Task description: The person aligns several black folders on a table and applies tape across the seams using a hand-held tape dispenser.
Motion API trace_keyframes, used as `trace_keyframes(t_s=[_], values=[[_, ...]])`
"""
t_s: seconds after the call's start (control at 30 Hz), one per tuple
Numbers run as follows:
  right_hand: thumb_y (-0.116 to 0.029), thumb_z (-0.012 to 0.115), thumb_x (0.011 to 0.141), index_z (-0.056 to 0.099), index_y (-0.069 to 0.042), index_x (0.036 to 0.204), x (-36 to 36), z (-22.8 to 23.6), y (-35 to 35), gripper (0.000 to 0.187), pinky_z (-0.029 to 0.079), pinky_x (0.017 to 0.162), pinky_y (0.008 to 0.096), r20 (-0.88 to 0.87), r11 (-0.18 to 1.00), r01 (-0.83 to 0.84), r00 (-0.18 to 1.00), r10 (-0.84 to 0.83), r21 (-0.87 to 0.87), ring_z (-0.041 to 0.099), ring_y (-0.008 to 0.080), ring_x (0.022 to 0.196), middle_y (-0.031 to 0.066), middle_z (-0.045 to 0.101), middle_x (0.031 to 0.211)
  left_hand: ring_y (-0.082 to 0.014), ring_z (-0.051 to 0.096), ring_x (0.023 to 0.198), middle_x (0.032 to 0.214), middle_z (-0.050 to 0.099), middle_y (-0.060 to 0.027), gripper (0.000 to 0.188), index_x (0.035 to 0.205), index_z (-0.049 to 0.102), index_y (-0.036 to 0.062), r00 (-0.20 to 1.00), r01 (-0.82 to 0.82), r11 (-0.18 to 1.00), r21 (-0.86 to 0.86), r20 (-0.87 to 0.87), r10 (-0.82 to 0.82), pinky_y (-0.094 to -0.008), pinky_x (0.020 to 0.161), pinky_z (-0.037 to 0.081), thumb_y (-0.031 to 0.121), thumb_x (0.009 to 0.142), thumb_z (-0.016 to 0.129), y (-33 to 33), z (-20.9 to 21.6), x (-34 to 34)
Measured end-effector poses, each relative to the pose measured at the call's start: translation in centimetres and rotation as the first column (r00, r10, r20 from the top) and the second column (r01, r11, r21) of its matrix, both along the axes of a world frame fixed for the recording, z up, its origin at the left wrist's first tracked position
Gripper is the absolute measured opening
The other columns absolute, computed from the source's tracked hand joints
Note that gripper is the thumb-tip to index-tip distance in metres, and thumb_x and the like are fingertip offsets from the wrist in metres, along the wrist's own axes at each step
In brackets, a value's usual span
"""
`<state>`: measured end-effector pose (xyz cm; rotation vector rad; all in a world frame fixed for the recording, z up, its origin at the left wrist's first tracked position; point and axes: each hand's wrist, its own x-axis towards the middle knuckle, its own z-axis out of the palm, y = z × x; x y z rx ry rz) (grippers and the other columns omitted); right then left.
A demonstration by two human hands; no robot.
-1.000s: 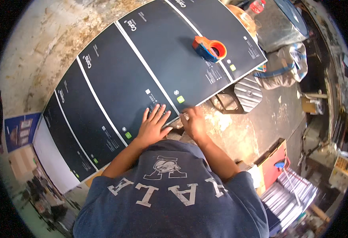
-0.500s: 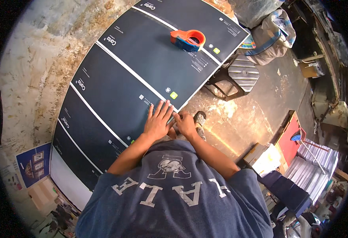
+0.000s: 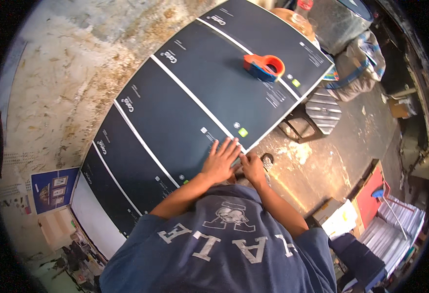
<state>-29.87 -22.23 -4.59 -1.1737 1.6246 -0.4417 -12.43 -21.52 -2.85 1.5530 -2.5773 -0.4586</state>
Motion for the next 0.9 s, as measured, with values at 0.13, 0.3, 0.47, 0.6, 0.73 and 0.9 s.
trace_keyframes(t_s=[0.13,0.3,0.47,0.6,0.73,0.9], values=[[-0.034,0.062,0.100,0.063,0.006,0.094,-0.8,-2.4,0.3,0.040,0.051,0.051,0.0371,0.022,1.000,0.007,1.000,-0.007,-0.010,0.066,0.0212,0.059,0.0157,0.067,0.077,-0.0337,0.025,0.152,0.163,0.031,-0.0156,0.073,0.150,0.044,0.0093,0.986,0.034,0.999,-0.001,-0.160,-0.034,-0.0607,0.119,0.021,0.049,0.091,0.061,-0.9,0.4,1.2],[-0.033,0.063,0.100,0.062,0.004,0.093,0.3,1.6,-0.3,0.038,0.051,0.059,0.0353,-0.024,0.997,0.021,1.000,-0.019,0.074,0.064,0.0192,0.059,0.0131,0.067,0.076,-0.0370,0.031,0.148,0.157,0.038,-0.0184,0.065,0.145,0.049,0.0051,0.966,-0.247,0.944,-0.218,-0.126,0.223,-0.0640,0.116,0.023,0.046,0.096,0.056,-10.1,1.6,9.6],[-0.027,0.062,0.100,0.061,0.004,0.094,1.0,1.3,-0.2,0.032,0.050,0.063,0.0320,0.025,0.985,0.132,0.991,-0.135,0.112,0.063,0.0175,0.069,0.0114,0.065,0.077,-0.0327,0.019,0.154,0.166,0.025,-0.0136,0.071,0.156,0.035,0.0052,0.813,-0.555,0.800,-0.226,0.055,0.580,-0.0575,0.122,0.018,0.050,0.101,0.048,-22.5,0.3,22.5],[-0.023,0.061,0.100,0.058,0.004,0.095,1.1,1.1,0.5,0.028,0.050,0.063,0.0306,0.094,0.973,0.212,0.971,-0.220,0.090,0.062,0.0165,0.070,0.0101,0.062,0.081,-0.0270,0.015,0.156,0.169,0.019,-0.0074,0.072,0.159,0.028,0.0098,0.757,-0.620,0.774,-0.132,0.158,0.634,-0.0541,0.124,0.015,0.054,0.103,0.039,-28.6,0.1,27.8],[-0.019,0.061,0.100,0.054,0.001,0.094,1.8,1.9,0.6,0.022,0.050,0.063,0.0294,0.147,0.951,0.283,0.943,-0.299,0.122,0.061,0.0150,0.069,0.0080,0.059,0.082,-0.0260,0.014,0.156,0.169,0.018,-0.0069,0.073,0.160,0.026,0.0093,0.772,-0.607,0.789,-0.094,0.165,0.614,-0.0545,0.124,0.013,0.054,0.104,0.037,-30.1,-1.7,29.0],[-0.021,0.062,0.101,0.053,-0.001,0.095,2.6,0.1,1.6,0.023,0.049,0.063,0.0287,0.140,0.943,0.323,0.933,-0.332,0.085,0.058,0.0132,0.068,0.0061,0.057,0.080,-0.0261,0.014,0.156,0.169,0.018,-0.0069,0.073,0.160,0.025,0.0095,0.778,-0.600,0.792,-0.112,0.153,0.610,-0.0545,0.124,0.014,0.054,0.103,0.038,-29.8,-2.9,29.8]])
